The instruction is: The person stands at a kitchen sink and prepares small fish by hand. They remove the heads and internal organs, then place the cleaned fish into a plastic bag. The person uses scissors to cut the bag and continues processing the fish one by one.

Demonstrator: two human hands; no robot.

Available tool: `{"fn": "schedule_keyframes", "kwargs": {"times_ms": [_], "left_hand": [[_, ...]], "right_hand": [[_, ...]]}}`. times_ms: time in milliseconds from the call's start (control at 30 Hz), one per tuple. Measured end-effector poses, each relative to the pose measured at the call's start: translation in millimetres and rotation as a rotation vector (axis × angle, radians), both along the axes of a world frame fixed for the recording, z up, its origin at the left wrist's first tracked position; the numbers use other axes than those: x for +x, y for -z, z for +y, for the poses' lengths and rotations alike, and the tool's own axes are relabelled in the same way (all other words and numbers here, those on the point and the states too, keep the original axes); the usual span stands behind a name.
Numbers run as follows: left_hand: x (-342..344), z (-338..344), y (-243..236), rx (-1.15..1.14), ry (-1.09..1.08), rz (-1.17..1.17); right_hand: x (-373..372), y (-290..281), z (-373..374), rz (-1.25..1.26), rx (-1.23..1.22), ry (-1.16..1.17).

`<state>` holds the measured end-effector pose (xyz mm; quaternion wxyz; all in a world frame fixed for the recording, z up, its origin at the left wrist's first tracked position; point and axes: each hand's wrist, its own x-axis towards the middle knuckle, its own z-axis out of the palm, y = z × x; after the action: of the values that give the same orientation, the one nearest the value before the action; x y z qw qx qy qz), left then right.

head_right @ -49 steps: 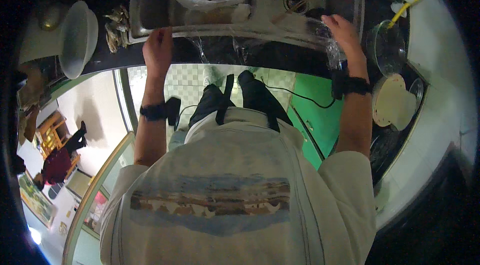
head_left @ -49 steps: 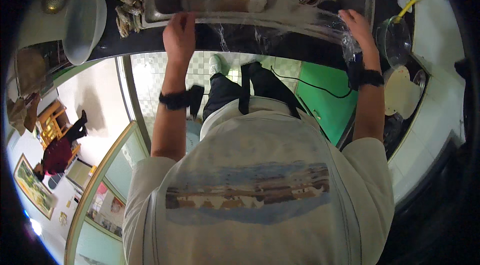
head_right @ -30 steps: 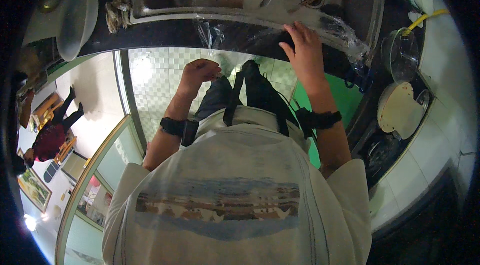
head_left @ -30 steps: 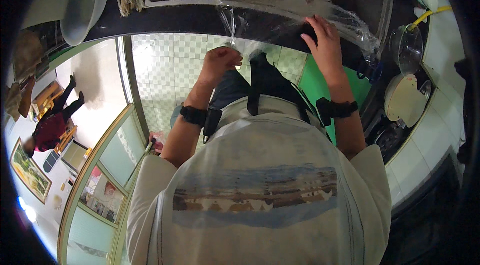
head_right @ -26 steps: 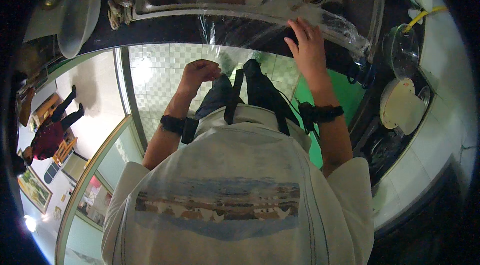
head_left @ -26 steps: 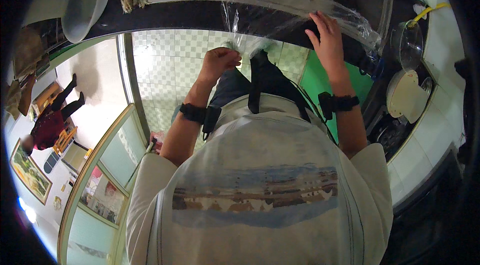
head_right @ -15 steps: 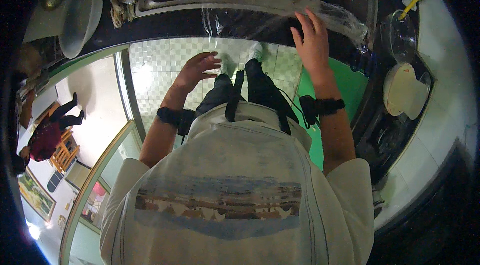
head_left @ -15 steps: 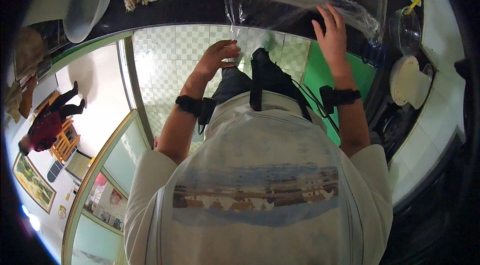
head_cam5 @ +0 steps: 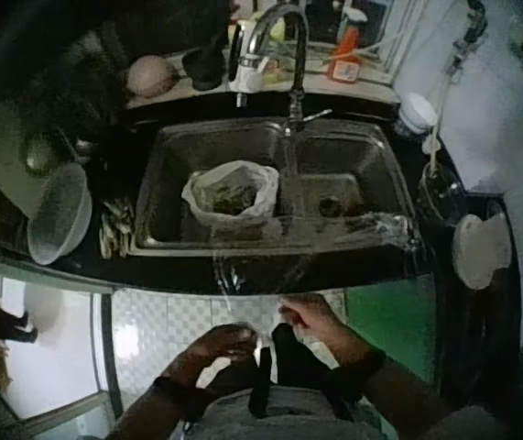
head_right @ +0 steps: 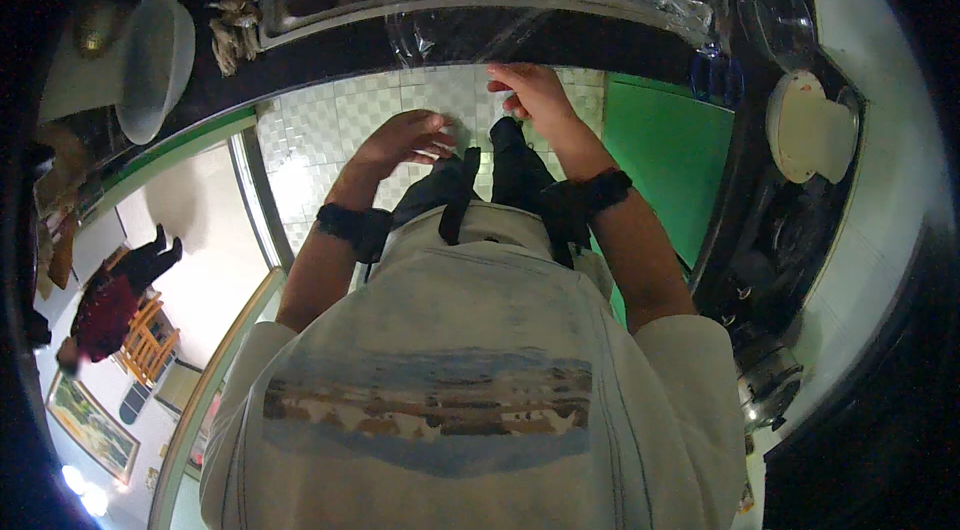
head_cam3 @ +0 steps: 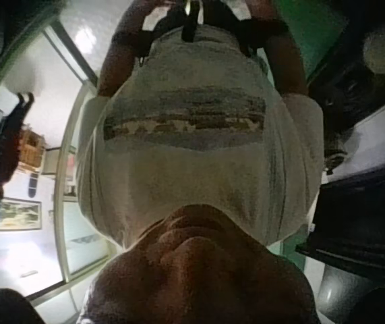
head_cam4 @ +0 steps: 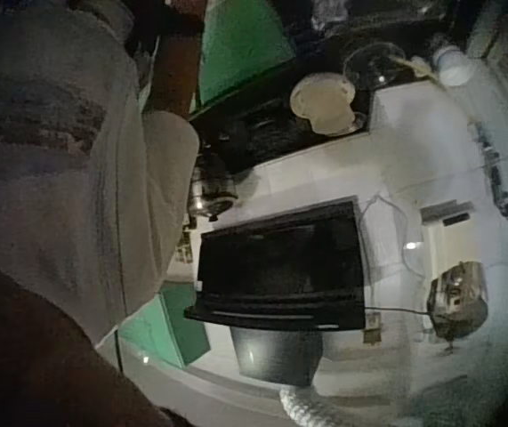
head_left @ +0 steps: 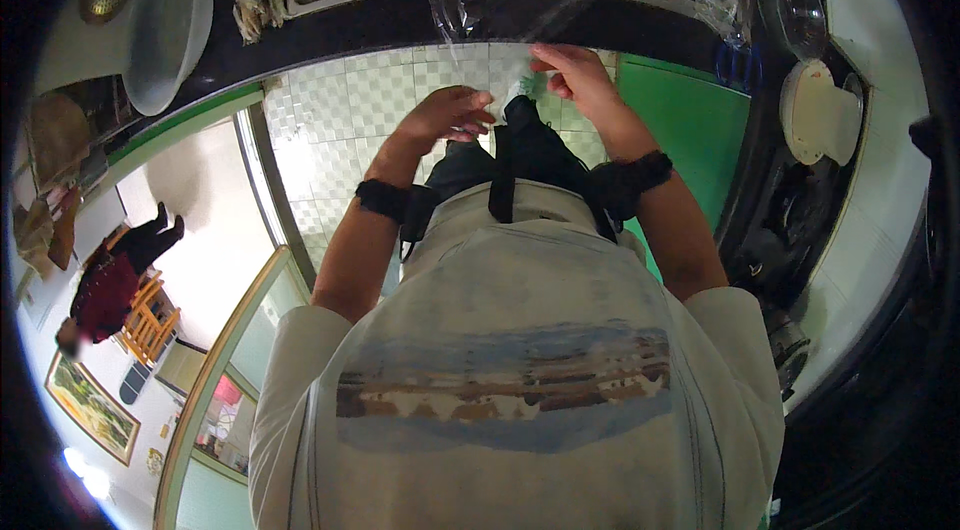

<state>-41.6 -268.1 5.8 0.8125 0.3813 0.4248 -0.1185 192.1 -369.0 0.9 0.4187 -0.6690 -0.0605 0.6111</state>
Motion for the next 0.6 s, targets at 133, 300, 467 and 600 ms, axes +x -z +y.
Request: {"fn": "schedule_keyframes", "kwargs": {"times_ms": [133,300,467,600], "left_hand": [[-6.8,43.5,-33.7,1.047,0.214,0.198],[70.9,114.7,-41.1,1.696,0.125,-0.141],[185.6,164.8,14.8,1.849,0.559,-0.29],[217.5,197.9,63.8,1.929,1.056,-0.493]], "right_hand": [[-11.8,9.1,-3.7,-0.004,0.017,0.159],[-16.2,12.3,-14.4,0.025,0.062,0.24],[-19.4,13.3,-23.0,-0.045,0.139,0.278],[-23.4,20.3,-27.1,-0.08,0.195,0.321]]}}
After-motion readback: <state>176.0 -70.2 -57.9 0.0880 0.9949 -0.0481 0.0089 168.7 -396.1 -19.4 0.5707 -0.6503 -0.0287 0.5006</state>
